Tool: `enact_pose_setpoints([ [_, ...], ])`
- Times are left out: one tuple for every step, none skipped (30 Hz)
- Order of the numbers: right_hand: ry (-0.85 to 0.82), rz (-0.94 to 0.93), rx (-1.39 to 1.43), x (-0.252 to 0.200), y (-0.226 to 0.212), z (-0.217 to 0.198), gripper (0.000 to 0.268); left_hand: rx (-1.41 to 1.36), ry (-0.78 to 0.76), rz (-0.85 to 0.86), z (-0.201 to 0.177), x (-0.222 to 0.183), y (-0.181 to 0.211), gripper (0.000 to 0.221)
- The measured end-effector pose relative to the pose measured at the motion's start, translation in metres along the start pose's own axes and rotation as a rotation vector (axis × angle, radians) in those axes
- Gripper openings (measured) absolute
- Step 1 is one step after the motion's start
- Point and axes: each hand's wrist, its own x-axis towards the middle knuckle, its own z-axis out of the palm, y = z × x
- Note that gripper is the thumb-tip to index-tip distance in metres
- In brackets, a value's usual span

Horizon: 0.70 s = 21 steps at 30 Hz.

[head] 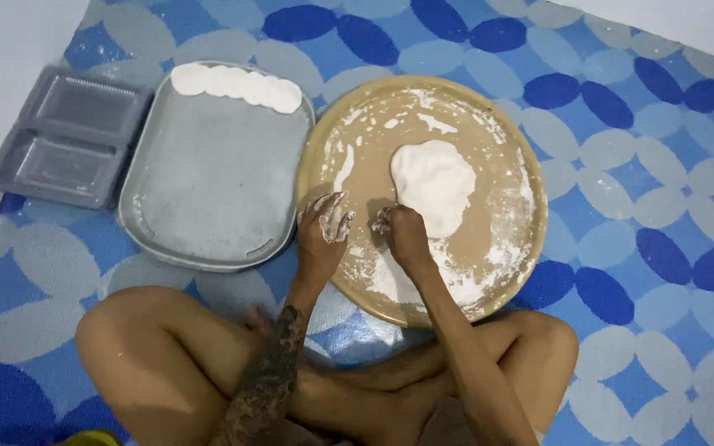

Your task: A person sits on the floor and manually shapes small portions of white dough into flat discs, placing them onto a metal tray.

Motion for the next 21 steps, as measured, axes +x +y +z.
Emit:
enact_pose_setpoints([
  [-0.011,-0.006,-0.001,-0.004,0.002,0.013,0.018,0.003,0.005,-0.011,0.001,0.001,-0.003,0.042],
  [0.080,-0.117,-0.124,-0.008,0.004,0.025,0.014,0.000,0.018,-0.011,0.001,0.002,-0.005,0.043],
  [0.172,-0.228,-0.245,-0.013,0.006,0.036,0.012,-0.002,0.030,-0.010,0.001,0.002,-0.007,0.044],
  [0.174,-0.234,-0.248,-0.021,-0.003,0.026,0.012,-0.002,0.037,-0.009,0.000,0.005,-0.005,0.044],
  [0.156,-0.245,-0.262,-0.028,-0.011,0.015,0.014,-0.034,0.040,-0.001,0.000,0.007,-0.004,0.043],
  [0.134,-0.254,-0.275,-0.038,-0.019,0.006,0.017,-0.063,0.041,0.003,-0.001,0.008,-0.002,0.043],
  [0.132,-0.259,-0.276,-0.029,-0.021,0.004,0.017,-0.062,0.046,0.000,0.001,0.012,-0.004,0.043],
  [0.080,-0.144,-0.227,-0.027,-0.023,0.002,0.016,-0.069,0.047,-0.006,0.002,0.010,-0.004,0.043],
  [0.029,-0.029,-0.178,-0.026,-0.024,0.001,0.016,-0.076,0.048,-0.012,0.004,0.008,-0.004,0.043],
  [0.030,-0.027,-0.175,-0.013,-0.013,0.005,0.016,-0.074,0.045,-0.010,0.008,0.008,-0.006,0.043],
  [-0.029,0.013,-0.125,-0.001,-0.002,0.008,0.014,-0.098,0.042,-0.010,0.012,0.007,-0.008,0.042],
  [-0.094,0.055,-0.074,0.005,0.009,0.012,0.013,-0.122,0.035,-0.015,0.014,0.002,-0.008,0.042],
  [-0.098,0.061,-0.070,0.007,0.010,0.019,0.013,-0.120,0.028,-0.018,0.010,-0.001,-0.007,0.042],
  [-0.097,0.065,-0.083,0.012,0.014,0.022,0.015,-0.147,0.002,-0.049,0.010,0.001,-0.005,0.040],
  [-0.097,0.069,-0.097,0.017,0.017,0.025,0.018,-0.174,-0.024,-0.080,0.010,0.003,-0.003,0.038],
  [-0.081,0.056,-0.104,0.021,0.010,0.017,0.018,-0.176,-0.009,-0.065,0.012,0.005,-0.005,0.038],
  [-0.110,0.040,-0.146,0.024,0.002,0.010,0.021,-0.158,-0.005,-0.054,0.013,0.007,-0.008,0.039],
  [-0.153,0.036,-0.181,0.015,-0.007,0.007,0.025,-0.137,-0.015,-0.055,0.012,-0.001,-0.010,0.039],
  [-0.150,0.034,-0.182,0.012,-0.013,-0.005,0.025,-0.137,-0.013,-0.053,0.011,0.001,-0.008,0.039],
  [-0.113,0.013,-0.114,0.006,-0.021,-0.014,0.027,-0.111,-0.020,-0.044,0.008,0.002,-0.007,0.041],
  [-0.075,-0.008,-0.045,0.001,-0.028,-0.024,0.036,-0.085,-0.027,-0.034,0.005,0.003,-0.006,0.043],
])
